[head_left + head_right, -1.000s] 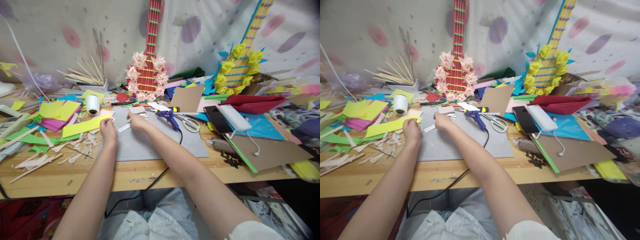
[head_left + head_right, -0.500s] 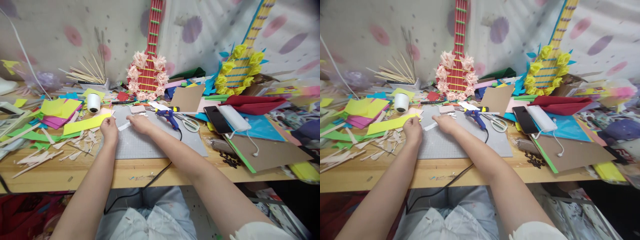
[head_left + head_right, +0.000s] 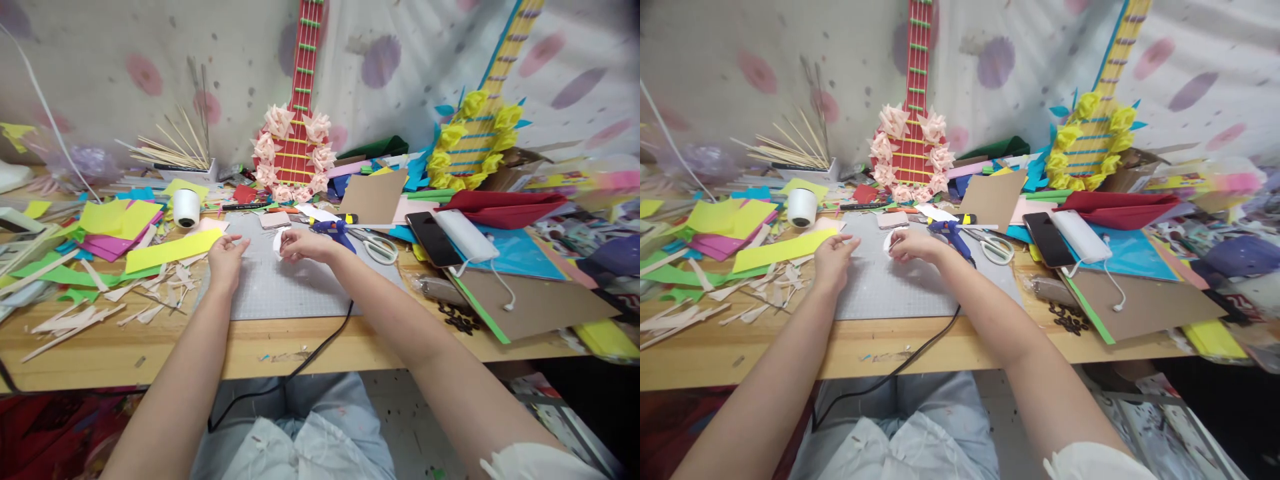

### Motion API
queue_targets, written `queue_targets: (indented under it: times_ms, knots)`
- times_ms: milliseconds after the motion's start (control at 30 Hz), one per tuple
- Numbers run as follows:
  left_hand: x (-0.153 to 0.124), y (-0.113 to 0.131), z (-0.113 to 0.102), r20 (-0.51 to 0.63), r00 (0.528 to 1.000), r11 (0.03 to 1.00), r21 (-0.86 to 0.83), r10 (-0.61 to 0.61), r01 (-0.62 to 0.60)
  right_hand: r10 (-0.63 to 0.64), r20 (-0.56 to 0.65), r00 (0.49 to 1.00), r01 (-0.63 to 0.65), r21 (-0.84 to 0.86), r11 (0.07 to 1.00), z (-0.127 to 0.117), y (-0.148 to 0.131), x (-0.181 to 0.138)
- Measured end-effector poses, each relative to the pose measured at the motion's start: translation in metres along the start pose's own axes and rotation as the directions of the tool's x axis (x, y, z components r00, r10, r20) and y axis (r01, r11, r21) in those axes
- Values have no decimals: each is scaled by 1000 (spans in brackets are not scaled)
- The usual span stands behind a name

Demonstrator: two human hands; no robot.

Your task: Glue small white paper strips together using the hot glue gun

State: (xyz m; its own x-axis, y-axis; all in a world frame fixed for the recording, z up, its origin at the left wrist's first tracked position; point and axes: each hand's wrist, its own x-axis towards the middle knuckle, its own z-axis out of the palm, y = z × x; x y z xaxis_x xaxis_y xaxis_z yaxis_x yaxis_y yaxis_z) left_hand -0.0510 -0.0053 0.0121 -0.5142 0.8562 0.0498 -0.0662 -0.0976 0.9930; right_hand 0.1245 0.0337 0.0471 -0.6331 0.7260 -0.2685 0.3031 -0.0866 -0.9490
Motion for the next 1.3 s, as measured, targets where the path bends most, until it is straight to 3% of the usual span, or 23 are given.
queue_targets:
  times_ms: [67,133,200,267,433,500,633,800,900,1000,1133,1300]
  knots:
    - [-11,4,6,184,975,992,-18,-123,129,10,58,998,-17,126,992,-7,5,-12]
    - [-22,7,13,372,895,961,-24,-247,275,7,91,996,-25,193,981,-11,13,-20]
    - [-32,9,19,498,812,939,11,-304,344,-8,127,992,-24,246,969,-13,23,-25]
    - [-37,10,24,546,773,928,18,-321,373,-31,169,985,-19,289,957,-13,31,-26]
    - [-41,7,28,467,824,925,-34,-321,379,-63,239,969,15,199,980,-16,33,-32]
    - [-42,6,30,420,852,934,-25,-313,356,-106,210,972,78,139,987,-16,29,-35]
    - [-44,4,35,359,890,951,-21,-280,308,-230,-32,973,233,101,967,-7,28,-36]
    - [-44,0,35,354,906,969,2,-233,248,-168,-398,902,221,91,971,13,39,-19]
    - [-42,0,32,420,883,975,16,-208,222,-178,-506,844,232,46,972,14,44,-15]
    - [-40,3,28,505,826,957,-4,-249,290,-228,-546,806,233,-61,971,7,44,-18]
    - [-38,5,24,565,772,941,24,-291,337,-249,-496,832,200,-151,968,1,43,-26]
    - [-38,2,24,574,779,961,60,-254,269,-210,-473,856,153,-156,976,3,42,-30]
